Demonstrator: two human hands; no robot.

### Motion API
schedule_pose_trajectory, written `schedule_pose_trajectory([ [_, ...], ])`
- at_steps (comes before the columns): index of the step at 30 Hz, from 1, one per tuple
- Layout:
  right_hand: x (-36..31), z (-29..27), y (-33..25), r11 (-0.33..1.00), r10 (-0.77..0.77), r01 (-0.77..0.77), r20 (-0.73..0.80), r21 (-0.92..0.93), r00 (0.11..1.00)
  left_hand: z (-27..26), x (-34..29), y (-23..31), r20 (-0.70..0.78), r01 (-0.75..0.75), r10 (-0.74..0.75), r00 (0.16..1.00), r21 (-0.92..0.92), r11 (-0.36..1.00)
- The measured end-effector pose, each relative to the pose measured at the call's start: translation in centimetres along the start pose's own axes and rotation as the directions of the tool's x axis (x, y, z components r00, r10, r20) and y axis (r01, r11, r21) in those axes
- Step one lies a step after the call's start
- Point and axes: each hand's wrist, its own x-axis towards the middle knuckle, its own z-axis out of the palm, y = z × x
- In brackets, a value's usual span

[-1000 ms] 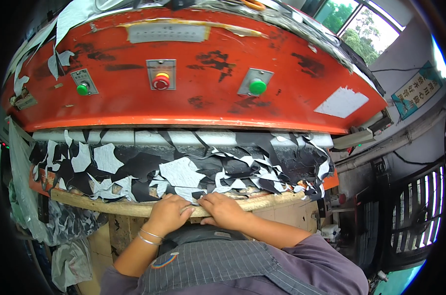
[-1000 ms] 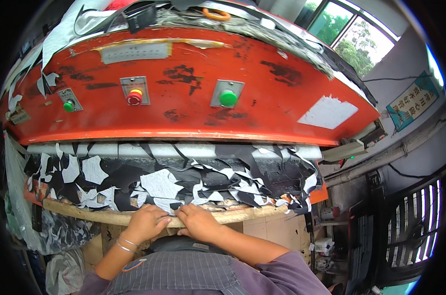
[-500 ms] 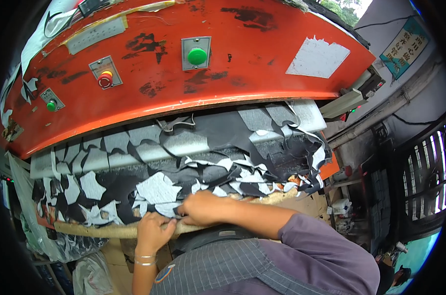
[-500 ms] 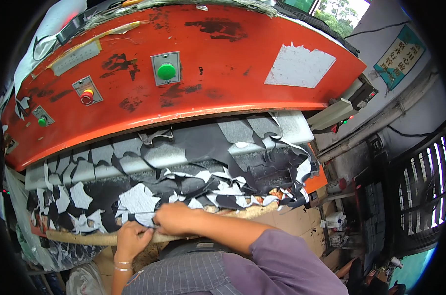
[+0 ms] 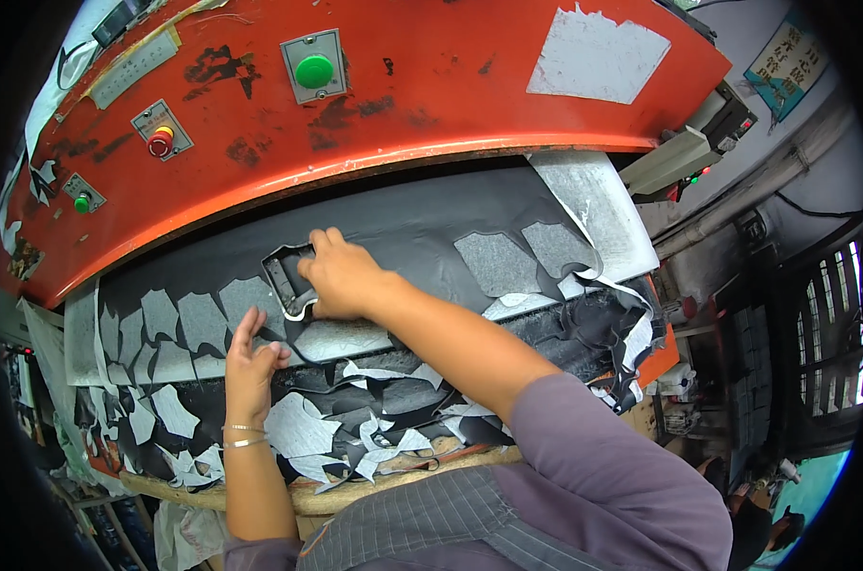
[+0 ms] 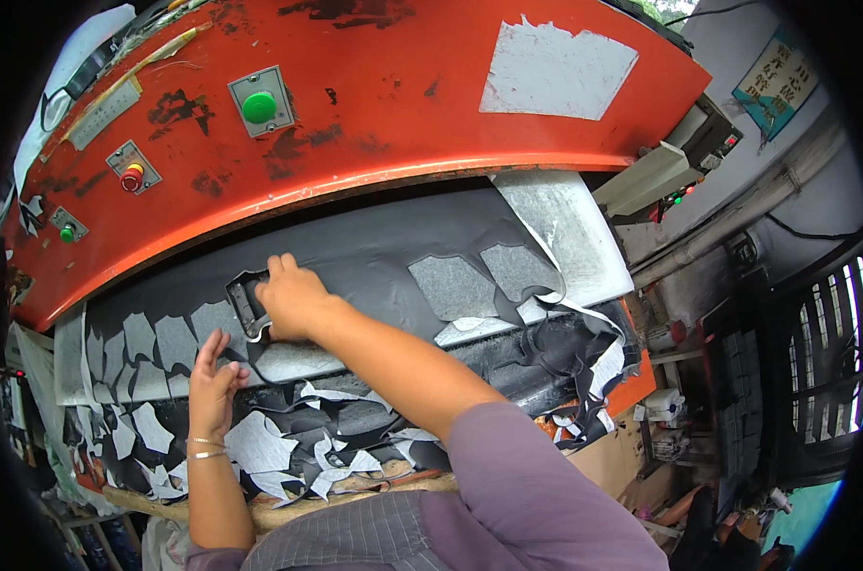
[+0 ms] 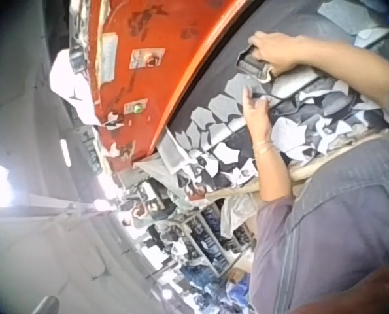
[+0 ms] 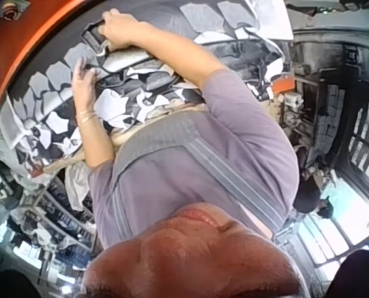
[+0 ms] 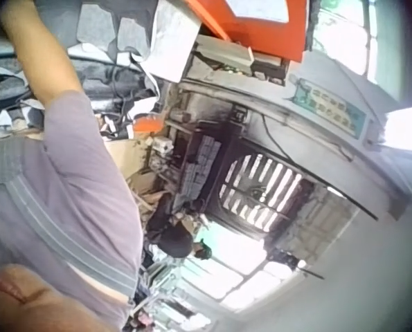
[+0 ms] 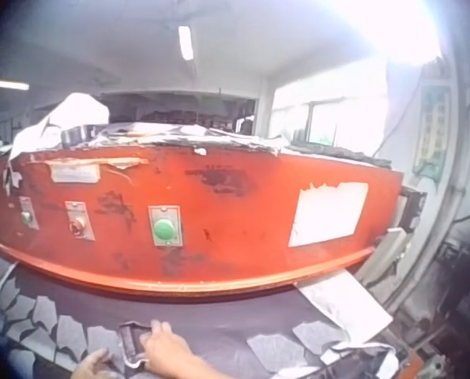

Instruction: Using a metal die and a hydraulic press to cut shoe components from black leather sheets.

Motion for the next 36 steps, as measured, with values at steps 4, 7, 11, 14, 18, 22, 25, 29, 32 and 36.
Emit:
schedule_pose_trajectory([
  [4,-5.7,-0.1,-2.6,0.874,-0.020,0.004,0.028,0.486,0.999,2.1,0.8,0.6,0.228,-0.080,0.095,0.969,-0.075,0.994],
  [7,-9.5,-1.1,-3.6,0.758,-0.084,-0.121,0.280,0.640,0.956,3.4,-1.9,1.1,0.351,0.057,-0.046,0.935,-0.022,0.998],
  [11,-12.1,-0.6,-3.3,0.802,-0.080,-0.160,0.368,0.576,0.926,3.1,-4.2,-2.2,0.383,0.028,-0.063,0.921,0.097,0.995],
  [14,-13.0,-1.2,-3.8,0.808,-0.074,-0.177,0.394,0.562,0.916,3.7,-6.2,-3.5,0.211,0.060,-0.064,0.975,0.025,0.998],
  [18,-12.5,-1.2,-1.8,0.877,-0.036,-0.084,0.239,0.473,0.970,2.1,-7.6,-2.2,0.227,0.287,-0.336,0.914,0.224,0.932],
  [22,-9.8,-1.9,4.4,0.975,0.012,-0.022,0.044,0.222,0.999,-1.6,-8.7,0.2,0.285,-0.084,-0.185,0.941,0.723,0.686],
  [25,-7.3,-3.0,7.0,0.994,0.069,-0.069,0.009,0.079,0.998,-1.8,-8.1,2.1,0.264,-0.318,0.179,0.948,0.731,0.604],
  [29,-6.6,-3.0,8.8,0.994,0.105,-0.106,0.020,0.026,0.994,3.3,-3.5,1.4,0.262,-0.276,0.152,0.953,0.542,0.794],
  [32,-7.9,-2.0,8.1,0.989,0.138,-0.133,-0.077,0.065,0.987,6.8,-0.4,-0.9,0.297,-0.373,0.247,0.922,0.520,0.768],
  [36,-11.5,-0.3,7.6,0.943,0.317,-0.291,-0.177,0.159,0.932,9.6,2.9,-3.5,0.283,-0.453,0.356,0.891,0.618,0.642],
])
